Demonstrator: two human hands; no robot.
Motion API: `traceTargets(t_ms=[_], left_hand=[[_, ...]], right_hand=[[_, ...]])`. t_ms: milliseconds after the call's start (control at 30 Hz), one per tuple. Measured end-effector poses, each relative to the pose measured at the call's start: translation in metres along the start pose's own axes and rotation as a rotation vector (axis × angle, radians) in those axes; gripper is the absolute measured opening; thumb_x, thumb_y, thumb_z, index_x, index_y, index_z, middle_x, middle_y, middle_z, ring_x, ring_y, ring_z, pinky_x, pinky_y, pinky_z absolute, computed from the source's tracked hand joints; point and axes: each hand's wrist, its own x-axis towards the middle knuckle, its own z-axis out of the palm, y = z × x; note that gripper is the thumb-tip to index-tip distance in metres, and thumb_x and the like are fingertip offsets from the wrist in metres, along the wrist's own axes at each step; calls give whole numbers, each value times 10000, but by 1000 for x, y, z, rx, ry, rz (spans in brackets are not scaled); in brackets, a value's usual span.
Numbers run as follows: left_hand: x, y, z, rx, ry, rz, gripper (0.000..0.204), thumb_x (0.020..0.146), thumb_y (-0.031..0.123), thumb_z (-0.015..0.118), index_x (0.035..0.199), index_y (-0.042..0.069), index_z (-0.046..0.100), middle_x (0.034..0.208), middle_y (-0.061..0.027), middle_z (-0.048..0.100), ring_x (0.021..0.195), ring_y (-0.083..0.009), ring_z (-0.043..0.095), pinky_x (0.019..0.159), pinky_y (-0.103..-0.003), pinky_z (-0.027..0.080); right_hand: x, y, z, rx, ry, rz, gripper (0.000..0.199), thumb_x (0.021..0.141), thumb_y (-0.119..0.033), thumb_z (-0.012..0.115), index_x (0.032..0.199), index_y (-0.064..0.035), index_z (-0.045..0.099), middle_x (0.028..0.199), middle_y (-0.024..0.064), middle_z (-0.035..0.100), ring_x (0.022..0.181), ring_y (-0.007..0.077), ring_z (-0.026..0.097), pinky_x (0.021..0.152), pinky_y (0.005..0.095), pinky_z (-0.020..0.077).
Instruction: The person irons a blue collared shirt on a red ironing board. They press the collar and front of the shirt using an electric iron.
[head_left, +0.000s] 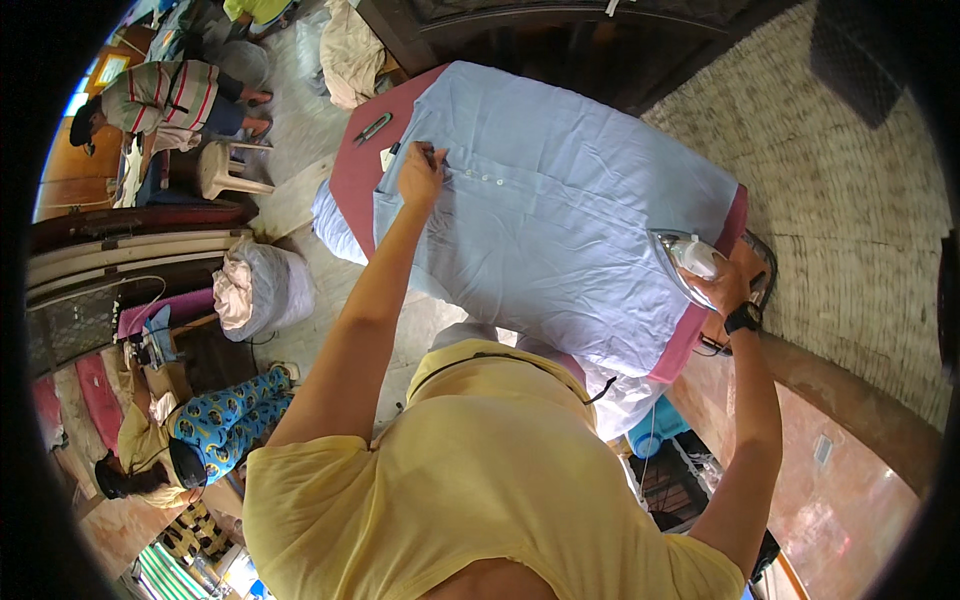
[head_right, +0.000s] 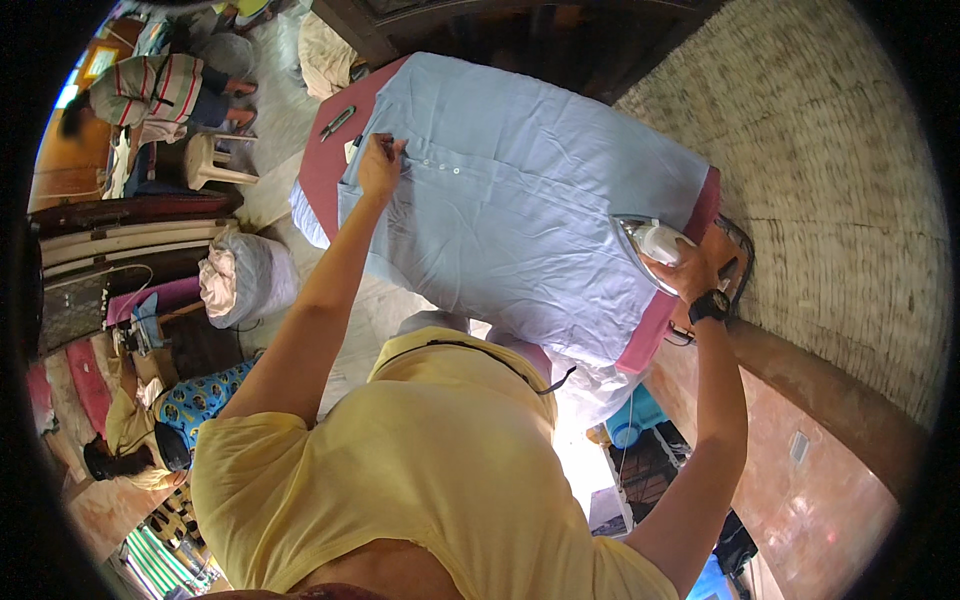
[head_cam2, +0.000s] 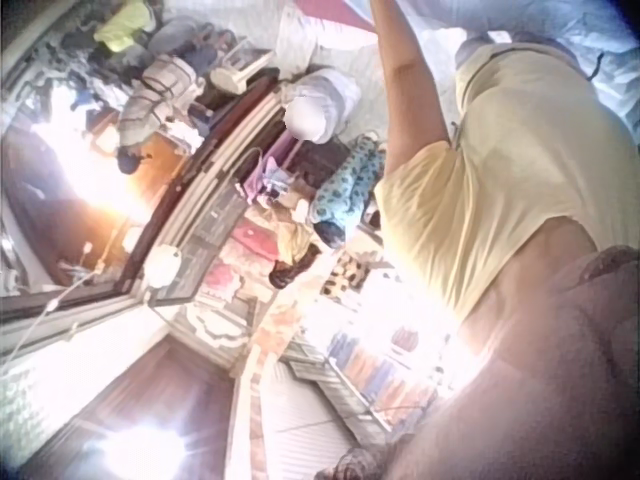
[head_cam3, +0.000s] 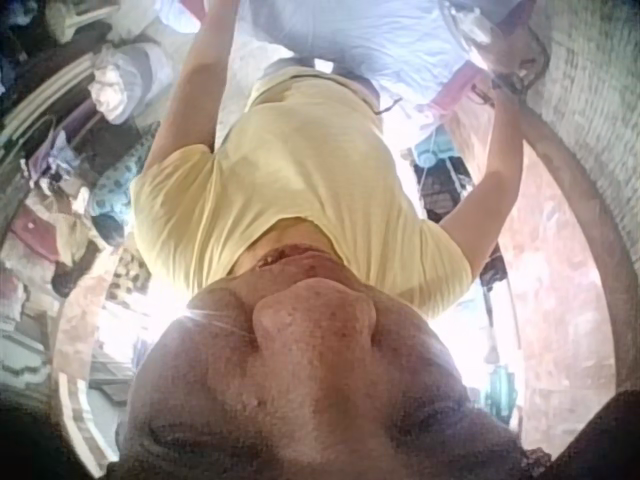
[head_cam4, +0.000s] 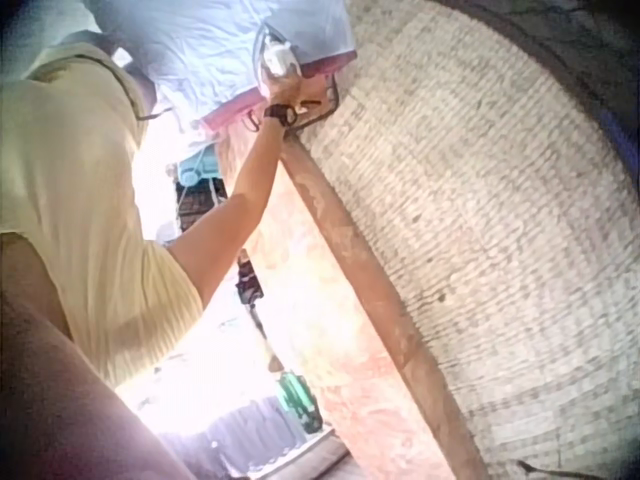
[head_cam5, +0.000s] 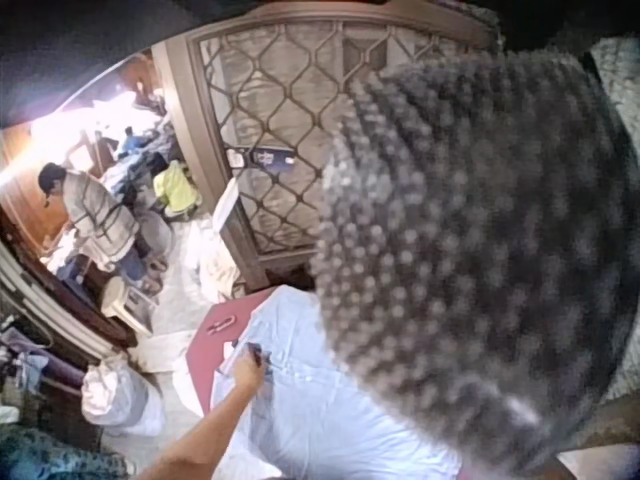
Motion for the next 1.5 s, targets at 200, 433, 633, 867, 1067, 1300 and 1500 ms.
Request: traceTargets(t_ms=[200, 433, 633, 867, 1067, 1300, 1500], left_hand=[[0, 11, 1, 206, 55, 27, 328, 970, 409, 575, 1026, 90, 525, 1073, -139, 630, 824, -388, 660, 655, -504, 498], [7, -1, -11, 226, 104, 214, 242, 1020, 330, 480, 978, 93, 454, 877, -176, 654, 733, -439, 637, 575, -545, 468], [3, -11, -5, 318, 73, 137, 265, 1026, 352, 467, 970, 94, 451, 900, -173, 676, 724, -438, 637, 562, -538, 468], [3, -10, -4, 289, 83, 168, 261, 1027, 347, 469, 961, 96, 445, 861, -183, 669, 714, -433, 634, 562, -536, 465], [1, -18, -3, 221, 103, 161, 244, 1025, 326, 486, 961, 94, 445, 841, -183, 663, 711, -429, 634, 567, -532, 464], [5, -16, -3, 188, 71, 129, 229, 1013, 312, 511, 965, 95, 454, 839, -177, 669, 714, -425, 645, 575, -543, 466], [4, -18, 0, 257, 122, 140, 260, 1013, 344, 502, 952, 95, 457, 832, -170, 675, 682, -419, 644, 549, -531, 471]], right_hand=[[4, -5, -2, -54, -52, 63, 616, 716, -514, 830, 1070, -23, 714, 1003, 164, 738, 937, 301, 717, 810, 387, 561], [-3, 22, 1, -167, -55, 8, 619, 710, -524, 821, 1033, -8, 710, 984, 188, 731, 937, 323, 711, 824, 393, 566], [2, 10, 2, -151, -6, -52, 620, 711, -558, 804, 936, 11, 700, 918, 200, 728, 836, 328, 719, 758, 411, 578], [12, -1, 8, -193, 121, -329, 565, 687, -540, 829, 806, -9, 677, 804, 189, 715, 739, 347, 708, 678, 425, 582], [25, -24, 18, -228, 104, -294, 539, 691, -488, 852, 879, -9, 695, 852, 183, 725, 741, 336, 711, 663, 404, 578], [41, -39, 15, -263, -45, -247, 635, 696, -616, 792, 934, -31, 731, 829, 184, 724, 757, 344, 711, 704, 409, 578], [56, -63, 7, 15, -81, -52, 653, 691, -611, 807, 989, -34, 734, 837, 179, 727, 787, 329, 714, 723, 383, 572]])
